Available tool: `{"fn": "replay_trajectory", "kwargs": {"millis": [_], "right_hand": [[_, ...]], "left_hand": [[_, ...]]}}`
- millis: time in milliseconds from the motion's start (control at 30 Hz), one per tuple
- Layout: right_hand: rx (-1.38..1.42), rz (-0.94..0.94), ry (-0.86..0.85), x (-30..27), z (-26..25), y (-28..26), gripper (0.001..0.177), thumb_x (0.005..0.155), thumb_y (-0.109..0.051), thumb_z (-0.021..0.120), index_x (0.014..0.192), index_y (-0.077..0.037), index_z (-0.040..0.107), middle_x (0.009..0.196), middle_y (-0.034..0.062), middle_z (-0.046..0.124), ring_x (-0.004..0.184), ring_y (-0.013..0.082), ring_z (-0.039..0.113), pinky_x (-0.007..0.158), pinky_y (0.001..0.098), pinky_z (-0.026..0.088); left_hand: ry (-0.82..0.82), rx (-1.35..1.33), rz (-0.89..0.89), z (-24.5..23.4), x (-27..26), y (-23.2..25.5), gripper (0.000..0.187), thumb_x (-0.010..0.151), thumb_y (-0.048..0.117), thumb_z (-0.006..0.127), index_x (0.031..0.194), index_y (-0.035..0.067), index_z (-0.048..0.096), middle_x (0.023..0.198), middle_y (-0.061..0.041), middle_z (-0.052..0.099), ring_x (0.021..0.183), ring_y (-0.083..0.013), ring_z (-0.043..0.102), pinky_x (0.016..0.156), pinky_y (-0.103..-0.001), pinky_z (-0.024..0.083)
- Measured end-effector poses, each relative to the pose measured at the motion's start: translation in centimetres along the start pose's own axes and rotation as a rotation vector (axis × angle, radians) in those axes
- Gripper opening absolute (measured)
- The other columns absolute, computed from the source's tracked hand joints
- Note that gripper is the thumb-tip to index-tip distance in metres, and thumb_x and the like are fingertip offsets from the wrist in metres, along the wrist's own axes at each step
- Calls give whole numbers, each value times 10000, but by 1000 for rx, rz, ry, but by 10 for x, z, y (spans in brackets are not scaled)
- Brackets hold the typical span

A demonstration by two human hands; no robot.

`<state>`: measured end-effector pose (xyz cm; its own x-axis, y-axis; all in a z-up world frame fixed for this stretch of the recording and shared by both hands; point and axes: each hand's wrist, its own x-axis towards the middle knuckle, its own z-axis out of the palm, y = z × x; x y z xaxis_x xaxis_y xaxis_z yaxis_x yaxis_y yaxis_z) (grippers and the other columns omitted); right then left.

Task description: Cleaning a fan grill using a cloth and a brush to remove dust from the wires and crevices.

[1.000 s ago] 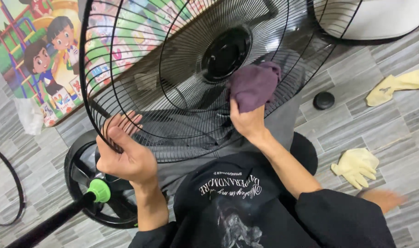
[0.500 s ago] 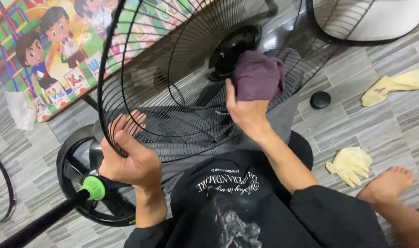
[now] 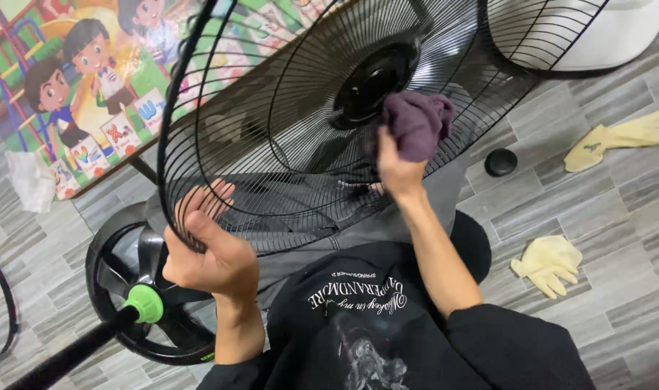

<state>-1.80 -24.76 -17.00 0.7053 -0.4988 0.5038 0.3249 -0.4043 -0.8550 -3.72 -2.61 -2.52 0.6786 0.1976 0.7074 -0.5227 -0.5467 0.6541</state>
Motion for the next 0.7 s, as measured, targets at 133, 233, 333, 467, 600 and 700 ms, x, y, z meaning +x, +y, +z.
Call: {"fn": "replay_trajectory", "kwargs": {"millis": [133,233,333,467,600,700], "right_hand": [[565,383,81,-3,-16,18,372,1072,51,486,1431,-46,462,1165,95,602,727,129,495,623,252,431],[397,277,30,8,-19,11,362,1041,59,532,1390,-36,505,1331,85,595,1205,206,576,1123,316,429],[300,249,94,12,-14,6,250,992,24,667,1241,7,655,1156,144,694,1127,192,632,1040,395,497],[380,607,0,3,-13,-6,172,1028,-59,593,1184,-21,653,944,52,667,810,120,602,743,288,506],[101,627,-290,-17,-14,7,146,914,-179,766,988,-57,736,915,115,737,917,243,710,882,411,526],[-216,557,-452,-28,-53,11,226,963,-326,745,974,-101,755,933,135,759,943,343,734,826,491,531]], "left_hand": [[-8,-4,-21,-1,0,8,400,1122,107,414,976,-230,572,873,-377,673,764,-477,743,639,-492,651],[-156,147,-153,-1,3,19,279,1142,64,360,1137,-175,502,983,-293,664,828,-347,715,782,-390,618],[-10,-25,8,7,3,2,392,1121,69,396,979,-265,544,863,-392,636,745,-517,732,623,-529,650],[-33,-10,-72,1,0,-4,425,1139,135,394,1029,-247,542,883,-387,638,786,-503,737,654,-495,639],[-44,31,-29,2,3,-17,339,1138,68,433,1060,-228,579,916,-416,663,819,-537,734,657,-502,635],[-66,-16,-163,-1,3,-18,384,1159,170,390,1102,-179,540,926,-386,677,809,-438,750,672,-409,625]]}}
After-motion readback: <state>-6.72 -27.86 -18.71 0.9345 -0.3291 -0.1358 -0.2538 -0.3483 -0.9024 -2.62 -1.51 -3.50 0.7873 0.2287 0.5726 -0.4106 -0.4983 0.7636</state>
